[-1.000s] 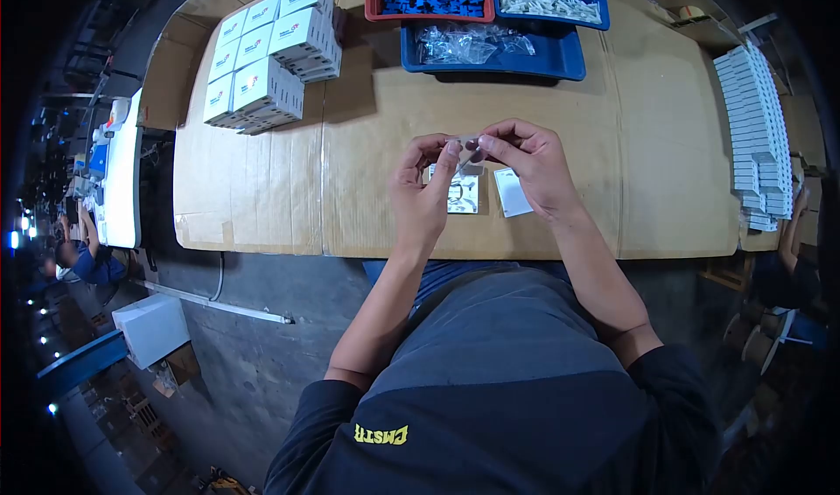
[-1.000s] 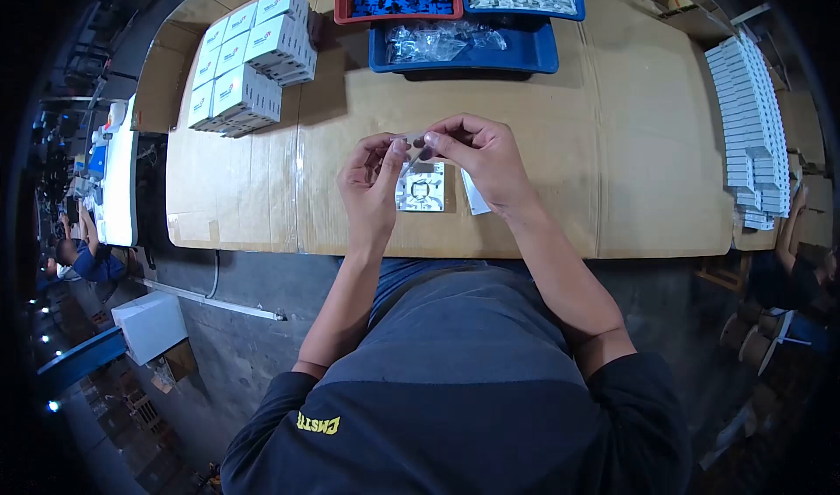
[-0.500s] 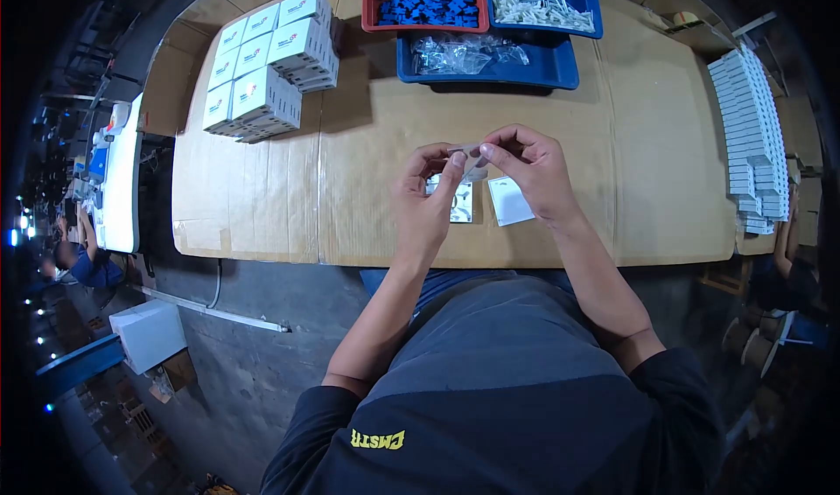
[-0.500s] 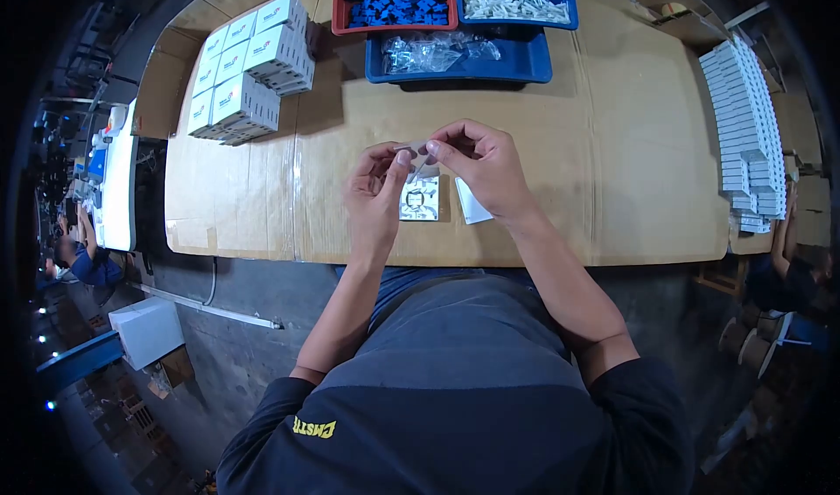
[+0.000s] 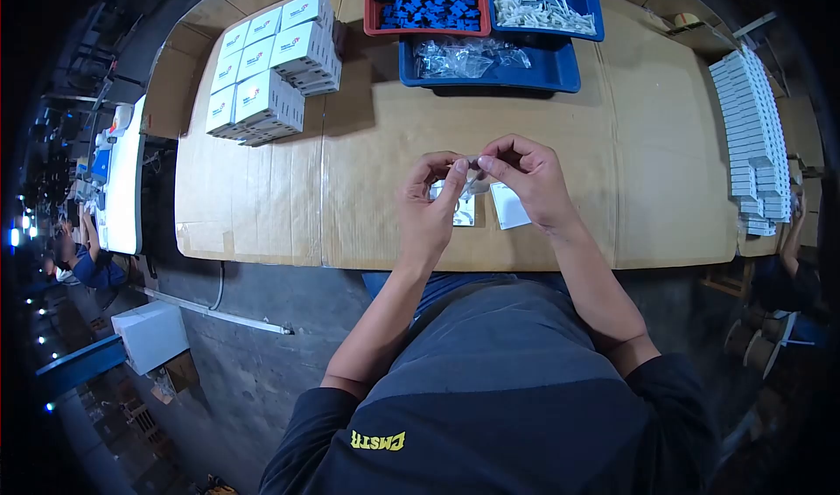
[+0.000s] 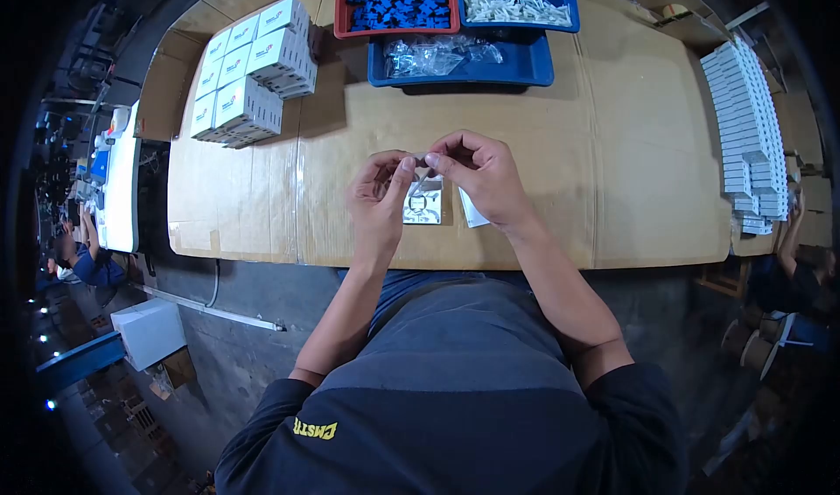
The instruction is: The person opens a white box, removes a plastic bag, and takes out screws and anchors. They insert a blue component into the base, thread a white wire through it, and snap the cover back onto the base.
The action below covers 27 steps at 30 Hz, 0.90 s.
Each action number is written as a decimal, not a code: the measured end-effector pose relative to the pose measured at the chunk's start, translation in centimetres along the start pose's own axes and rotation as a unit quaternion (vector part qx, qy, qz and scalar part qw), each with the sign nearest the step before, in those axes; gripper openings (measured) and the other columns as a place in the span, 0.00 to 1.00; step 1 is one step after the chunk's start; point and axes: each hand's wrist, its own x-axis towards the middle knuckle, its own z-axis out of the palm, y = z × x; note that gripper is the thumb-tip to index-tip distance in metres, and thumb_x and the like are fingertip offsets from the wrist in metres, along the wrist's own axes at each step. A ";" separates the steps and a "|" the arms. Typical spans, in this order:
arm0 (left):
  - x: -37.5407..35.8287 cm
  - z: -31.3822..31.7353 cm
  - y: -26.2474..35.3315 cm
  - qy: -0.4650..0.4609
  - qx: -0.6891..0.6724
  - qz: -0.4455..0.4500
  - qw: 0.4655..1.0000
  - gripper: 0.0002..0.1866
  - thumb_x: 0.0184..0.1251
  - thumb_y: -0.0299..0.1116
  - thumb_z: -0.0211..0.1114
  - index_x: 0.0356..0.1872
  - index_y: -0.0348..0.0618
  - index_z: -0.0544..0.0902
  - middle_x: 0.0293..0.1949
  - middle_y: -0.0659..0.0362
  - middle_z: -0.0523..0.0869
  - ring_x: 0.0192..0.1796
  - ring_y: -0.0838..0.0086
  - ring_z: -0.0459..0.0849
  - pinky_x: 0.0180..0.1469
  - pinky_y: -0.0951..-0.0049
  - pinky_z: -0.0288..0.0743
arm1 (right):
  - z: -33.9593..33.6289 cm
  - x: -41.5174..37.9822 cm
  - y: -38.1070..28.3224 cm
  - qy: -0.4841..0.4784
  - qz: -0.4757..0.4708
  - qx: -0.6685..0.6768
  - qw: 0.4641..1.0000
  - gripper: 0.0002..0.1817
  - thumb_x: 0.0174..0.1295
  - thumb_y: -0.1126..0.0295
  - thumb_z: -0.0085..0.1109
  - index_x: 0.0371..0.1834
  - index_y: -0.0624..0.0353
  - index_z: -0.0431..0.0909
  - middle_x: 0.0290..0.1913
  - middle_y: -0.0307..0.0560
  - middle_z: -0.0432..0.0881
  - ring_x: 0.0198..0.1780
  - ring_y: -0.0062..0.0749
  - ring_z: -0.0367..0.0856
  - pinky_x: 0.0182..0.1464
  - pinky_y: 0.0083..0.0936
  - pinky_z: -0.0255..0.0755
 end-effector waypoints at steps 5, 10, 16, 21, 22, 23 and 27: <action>0.0 0.1 0.0 -0.006 -0.006 -0.006 1.000 0.09 0.76 0.31 0.71 0.48 0.35 0.87 0.40 0.60 0.90 0.43 0.81 0.85 0.48 0.78 0.77 | 0.0 -0.1 -0.3 0.003 -0.004 -0.016 1.000 0.06 0.72 0.76 0.67 0.48 0.67 0.85 0.43 0.42 0.88 0.46 0.20 0.85 0.52 0.20 0.79; -0.1 0.0 -0.1 -0.006 -0.009 -0.003 1.000 0.08 0.76 0.29 0.71 0.47 0.35 0.87 0.40 0.61 0.90 0.44 0.79 0.85 0.50 0.77 0.77 | -0.1 -0.1 -0.5 -0.008 0.002 -0.026 1.000 0.06 0.72 0.75 0.68 0.47 0.64 0.84 0.42 0.39 0.87 0.44 0.19 0.84 0.49 0.18 0.77; 0.2 -0.2 -0.6 -0.030 0.034 0.057 0.997 0.07 0.77 0.28 0.69 0.50 0.36 0.85 0.39 0.64 0.86 0.42 0.85 0.81 0.44 0.83 0.73 | 0.0 0.2 0.0 -0.027 0.010 -0.013 1.000 0.06 0.73 0.75 0.66 0.48 0.64 0.84 0.43 0.40 0.87 0.46 0.19 0.83 0.52 0.19 0.77; 0.0 -0.6 -0.3 -0.038 0.031 -0.007 0.999 0.07 0.77 0.28 0.69 0.49 0.36 0.86 0.39 0.64 0.86 0.43 0.84 0.81 0.45 0.82 0.73 | 0.1 0.1 0.7 -0.026 0.006 -0.026 0.999 0.06 0.73 0.75 0.65 0.48 0.64 0.84 0.43 0.39 0.87 0.47 0.19 0.83 0.52 0.19 0.77; 0.0 -0.6 -0.2 -0.040 0.039 -0.005 0.998 0.07 0.77 0.28 0.69 0.49 0.36 0.86 0.39 0.64 0.86 0.43 0.84 0.81 0.45 0.82 0.73 | 0.1 0.1 0.8 -0.023 0.009 -0.025 0.999 0.05 0.73 0.75 0.65 0.48 0.64 0.84 0.43 0.39 0.87 0.46 0.18 0.83 0.52 0.19 0.77; 0.0 -0.7 -0.3 -0.043 0.033 -0.004 0.999 0.07 0.77 0.28 0.69 0.49 0.36 0.86 0.39 0.64 0.86 0.43 0.84 0.81 0.45 0.82 0.74 | 0.1 0.1 1.0 -0.019 0.012 -0.025 0.999 0.05 0.73 0.76 0.65 0.48 0.64 0.84 0.43 0.39 0.87 0.46 0.18 0.83 0.52 0.18 0.77; 0.2 -0.9 -1.0 -0.049 0.046 0.051 0.996 0.08 0.76 0.28 0.70 0.49 0.36 0.86 0.41 0.62 0.88 0.45 0.82 0.83 0.48 0.79 0.76 | 0.1 0.0 1.0 -0.018 -0.009 -0.030 0.999 0.04 0.73 0.77 0.65 0.46 0.66 0.85 0.42 0.39 0.87 0.45 0.17 0.83 0.51 0.20 0.78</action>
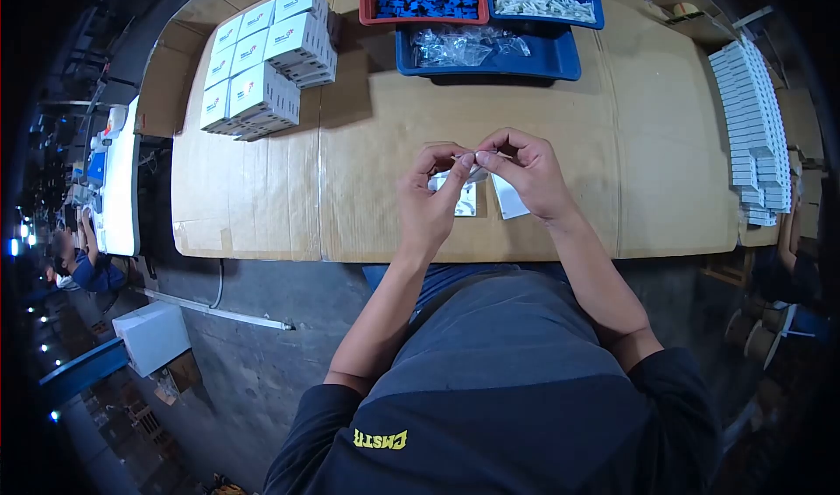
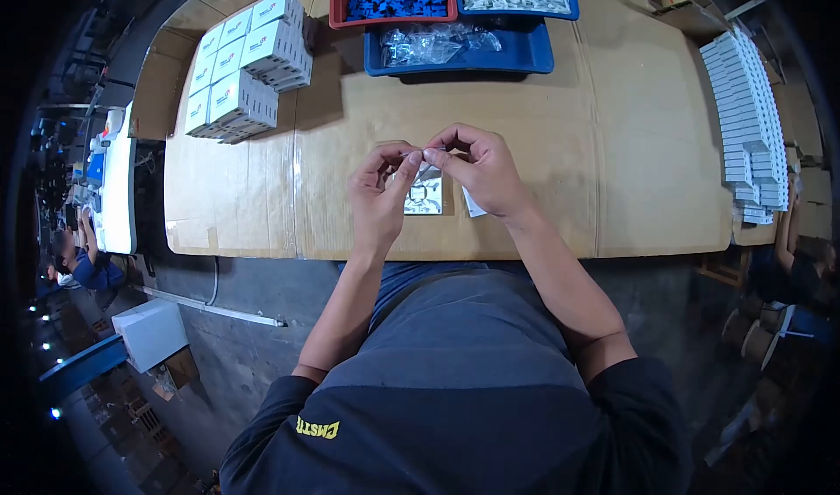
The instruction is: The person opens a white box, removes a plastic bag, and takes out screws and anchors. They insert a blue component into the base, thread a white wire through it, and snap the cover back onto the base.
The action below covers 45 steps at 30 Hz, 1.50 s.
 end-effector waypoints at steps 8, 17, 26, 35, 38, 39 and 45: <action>0.2 -0.2 -0.2 0.005 -0.085 -0.083 0.993 0.13 0.82 0.39 0.63 0.51 0.38 0.86 0.47 0.59 0.89 0.47 0.78 0.86 0.50 0.75 0.78 | -0.2 0.3 -1.0 -0.004 -0.008 -0.045 0.999 0.05 0.72 0.77 0.66 0.46 0.65 0.87 0.42 0.39 0.89 0.43 0.18 0.84 0.49 0.19 0.78; -0.1 -2.2 -1.7 -0.091 -0.349 -0.371 0.856 0.18 0.85 0.46 0.57 0.56 0.42 0.85 0.44 0.62 0.88 0.40 0.76 0.85 0.43 0.69 0.83 | -1.6 0.3 -2.3 -0.086 -0.043 -0.033 0.995 0.08 0.70 0.83 0.64 0.49 0.66 0.88 0.60 0.52 0.87 0.59 0.30 0.86 0.64 0.27 0.81; 0.4 -1.8 -0.7 -0.032 -0.287 -0.325 0.901 0.08 0.78 0.33 0.67 0.52 0.46 0.85 0.38 0.65 0.87 0.40 0.80 0.86 0.40 0.74 0.83 | -2.7 -0.2 -2.1 -0.083 -0.024 -0.054 0.995 0.13 0.71 0.77 0.64 0.57 0.66 0.85 0.63 0.49 0.85 0.58 0.28 0.84 0.61 0.27 0.79; 0.5 -1.7 -0.9 -0.026 -0.233 -0.268 0.935 0.04 0.76 0.28 0.67 0.47 0.46 0.84 0.36 0.66 0.86 0.37 0.81 0.85 0.42 0.76 0.83 | -1.2 -0.3 -0.5 -0.045 0.013 -0.035 0.998 0.13 0.68 0.81 0.68 0.54 0.65 0.83 0.53 0.44 0.86 0.48 0.19 0.84 0.54 0.20 0.79; 0.2 -1.9 -1.8 -0.048 -0.178 -0.232 0.955 0.05 0.76 0.27 0.67 0.49 0.45 0.83 0.37 0.65 0.86 0.37 0.82 0.84 0.43 0.76 0.82 | -0.8 -0.5 -0.3 -0.051 0.033 -0.037 0.997 0.13 0.67 0.82 0.69 0.54 0.65 0.82 0.50 0.43 0.85 0.48 0.20 0.84 0.54 0.20 0.79; 0.2 -1.9 -1.6 -0.056 -0.162 -0.219 0.961 0.06 0.76 0.27 0.67 0.50 0.44 0.83 0.38 0.65 0.86 0.38 0.82 0.83 0.44 0.77 0.81 | -0.8 -0.4 0.0 -0.056 0.040 -0.042 0.997 0.14 0.67 0.82 0.68 0.55 0.65 0.81 0.50 0.43 0.85 0.49 0.20 0.83 0.55 0.21 0.79; -0.2 -1.3 -0.7 -0.037 -0.090 -0.161 0.982 0.14 0.75 0.25 0.67 0.58 0.40 0.81 0.42 0.64 0.86 0.39 0.84 0.80 0.45 0.80 0.76 | -0.1 -0.3 0.5 -0.022 0.011 -0.004 1.000 0.21 0.66 0.84 0.68 0.62 0.66 0.76 0.52 0.45 0.81 0.52 0.23 0.84 0.58 0.23 0.81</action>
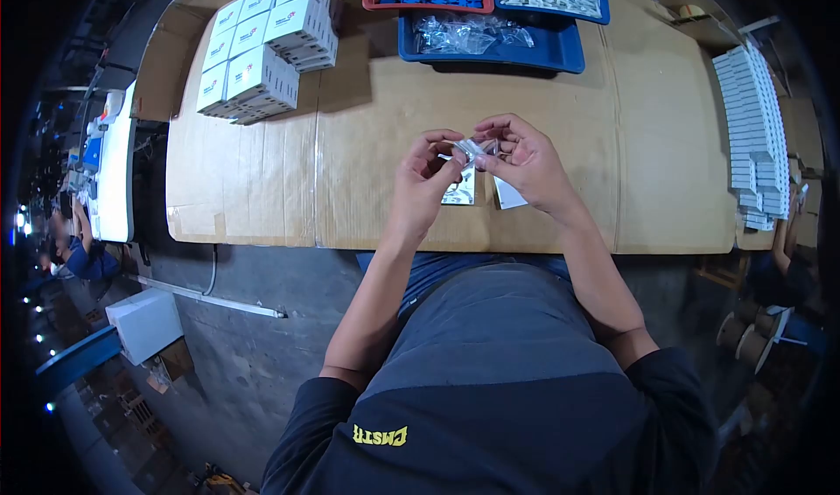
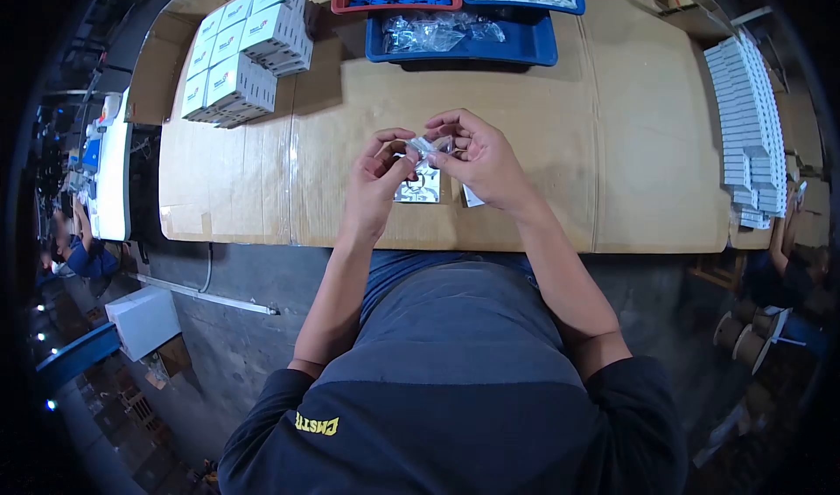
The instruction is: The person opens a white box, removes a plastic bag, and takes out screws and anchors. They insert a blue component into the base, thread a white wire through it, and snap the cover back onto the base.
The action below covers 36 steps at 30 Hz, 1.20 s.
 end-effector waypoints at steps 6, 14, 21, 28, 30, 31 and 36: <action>0.0 -0.1 -0.8 0.030 -0.024 0.024 0.999 0.13 0.75 0.26 0.68 0.57 0.40 0.80 0.43 0.64 0.85 0.40 0.84 0.80 0.44 0.81 0.74 | -0.7 0.7 0.2 0.010 0.041 0.010 0.999 0.24 0.66 0.85 0.68 0.64 0.66 0.75 0.49 0.46 0.81 0.50 0.25 0.86 0.56 0.22 0.83; -0.1 -0.4 -0.6 0.007 0.022 0.059 0.998 0.13 0.77 0.25 0.65 0.59 0.39 0.81 0.41 0.65 0.83 0.40 0.83 0.80 0.44 0.80 0.75 | -0.9 0.6 -0.1 -0.006 0.057 0.030 0.998 0.23 0.67 0.85 0.67 0.64 0.66 0.77 0.47 0.45 0.80 0.49 0.25 0.87 0.53 0.22 0.86; -0.3 -0.4 -0.2 0.027 0.169 0.110 0.979 0.12 0.76 0.23 0.64 0.56 0.37 0.86 0.42 0.64 0.87 0.40 0.83 0.82 0.47 0.78 0.77 | -0.6 0.6 1.0 0.024 0.082 0.005 0.996 0.17 0.68 0.84 0.66 0.60 0.65 0.80 0.45 0.43 0.82 0.48 0.23 0.87 0.53 0.22 0.85; -0.6 -1.2 -0.1 0.018 0.189 0.140 0.972 0.16 0.70 0.26 0.72 0.58 0.37 0.86 0.41 0.63 0.88 0.40 0.82 0.83 0.49 0.76 0.78 | 0.0 0.5 1.2 0.034 0.051 0.004 0.998 0.15 0.69 0.82 0.65 0.58 0.67 0.81 0.45 0.44 0.83 0.43 0.22 0.87 0.51 0.22 0.84; -0.5 -1.8 -0.1 0.012 0.215 0.149 0.965 0.18 0.69 0.25 0.73 0.59 0.38 0.86 0.42 0.62 0.88 0.41 0.81 0.83 0.49 0.76 0.78 | 0.1 0.6 1.3 0.043 0.046 0.004 0.998 0.15 0.69 0.82 0.65 0.58 0.67 0.81 0.45 0.43 0.83 0.44 0.23 0.87 0.51 0.22 0.84; -0.5 -2.0 0.0 0.009 0.228 0.154 0.961 0.19 0.68 0.25 0.73 0.59 0.38 0.86 0.42 0.62 0.88 0.41 0.81 0.83 0.49 0.76 0.78 | 0.2 0.6 1.4 0.047 0.043 0.003 0.998 0.15 0.69 0.82 0.65 0.58 0.67 0.81 0.44 0.43 0.83 0.44 0.24 0.87 0.52 0.21 0.84; -0.5 -2.6 0.4 -0.010 0.262 0.182 0.948 0.20 0.66 0.24 0.75 0.60 0.39 0.87 0.41 0.60 0.89 0.41 0.78 0.84 0.48 0.75 0.78 | 0.4 0.7 1.4 0.031 0.046 0.017 0.998 0.15 0.71 0.83 0.63 0.60 0.69 0.81 0.45 0.45 0.85 0.46 0.25 0.88 0.52 0.21 0.83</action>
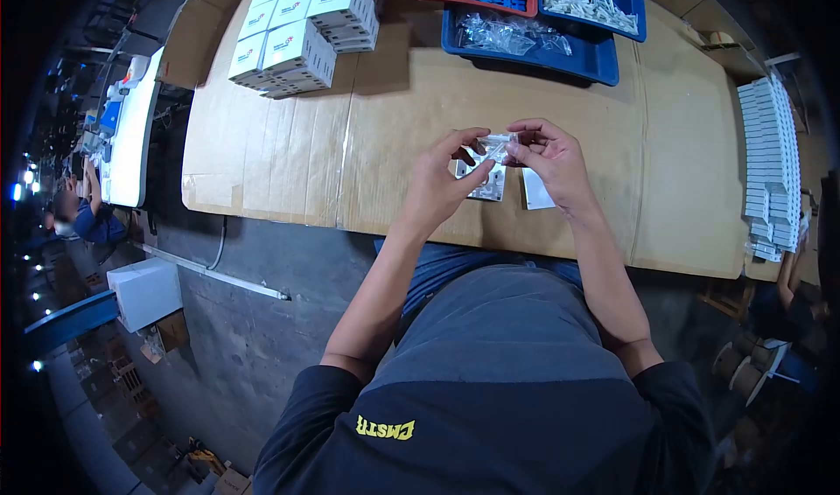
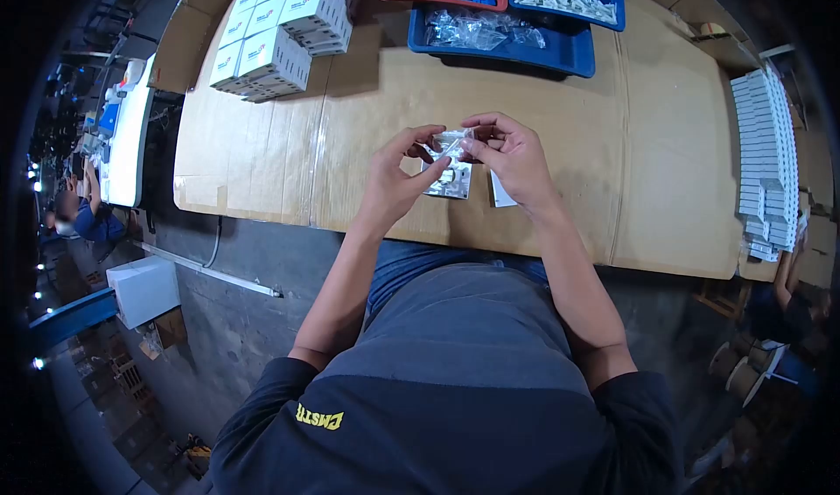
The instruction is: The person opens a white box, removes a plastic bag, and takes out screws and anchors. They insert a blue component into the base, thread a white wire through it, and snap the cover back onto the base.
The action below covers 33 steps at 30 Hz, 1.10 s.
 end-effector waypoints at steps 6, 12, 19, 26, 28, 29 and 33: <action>0.3 -0.8 -0.5 0.001 0.057 -0.007 0.998 0.13 0.66 0.22 0.74 0.52 0.37 0.89 0.41 0.57 0.89 0.40 0.73 0.85 0.46 0.71 0.80 | -0.1 0.1 1.1 -0.015 -0.021 -0.047 0.999 0.17 0.71 0.83 0.63 0.62 0.68 0.82 0.48 0.46 0.87 0.49 0.22 0.86 0.52 0.19 0.81; 0.2 -1.0 -1.7 0.012 0.075 0.008 0.997 0.11 0.67 0.22 0.73 0.49 0.37 0.89 0.42 0.56 0.90 0.42 0.72 0.86 0.47 0.71 0.81 | 1.0 -0.3 1.3 0.040 -0.064 -0.222 0.972 0.12 0.70 0.81 0.65 0.55 0.64 0.88 0.44 0.44 0.86 0.47 0.27 0.86 0.53 0.23 0.81; -0.3 -0.5 -1.7 -0.009 0.062 -0.019 0.998 0.11 0.67 0.22 0.72 0.50 0.40 0.90 0.44 0.55 0.90 0.40 0.66 0.90 0.42 0.68 0.81 | 0.4 -0.7 2.5 0.043 -0.133 -0.333 0.932 0.09 0.69 0.78 0.66 0.50 0.63 0.90 0.43 0.46 0.86 0.43 0.27 0.86 0.48 0.25 0.80; -1.1 -0.7 -4.4 -0.053 0.140 -0.025 0.988 0.11 0.66 0.23 0.73 0.49 0.40 0.90 0.42 0.56 0.91 0.41 0.69 0.88 0.43 0.69 0.80 | 0.2 -1.3 3.8 0.038 0.012 -0.294 0.955 0.09 0.67 0.75 0.69 0.48 0.63 0.87 0.37 0.45 0.90 0.34 0.27 0.84 0.41 0.25 0.77; -1.5 -0.9 -4.6 -0.081 0.158 -0.048 0.983 0.11 0.67 0.25 0.73 0.49 0.41 0.90 0.41 0.57 0.91 0.40 0.69 0.88 0.40 0.69 0.79 | 0.2 -1.7 3.6 0.011 0.034 -0.339 0.940 0.09 0.68 0.72 0.69 0.49 0.62 0.86 0.37 0.46 0.90 0.32 0.28 0.84 0.39 0.26 0.76; -1.7 -0.9 -4.7 -0.081 0.168 -0.056 0.981 0.10 0.67 0.28 0.73 0.48 0.43 0.90 0.41 0.58 0.91 0.39 0.68 0.88 0.44 0.66 0.78 | 0.2 -1.9 3.9 0.012 0.036 -0.348 0.937 0.09 0.68 0.72 0.69 0.49 0.62 0.86 0.35 0.46 0.88 0.32 0.26 0.82 0.38 0.26 0.75; -2.3 -0.6 -5.8 -0.065 0.224 -0.023 0.972 0.07 0.67 0.34 0.72 0.44 0.48 0.90 0.39 0.62 0.90 0.39 0.66 0.86 0.54 0.60 0.72 | 0.2 -2.2 6.0 0.016 -0.035 -0.391 0.919 0.08 0.69 0.71 0.68 0.48 0.61 0.86 0.32 0.47 0.86 0.32 0.30 0.81 0.37 0.29 0.73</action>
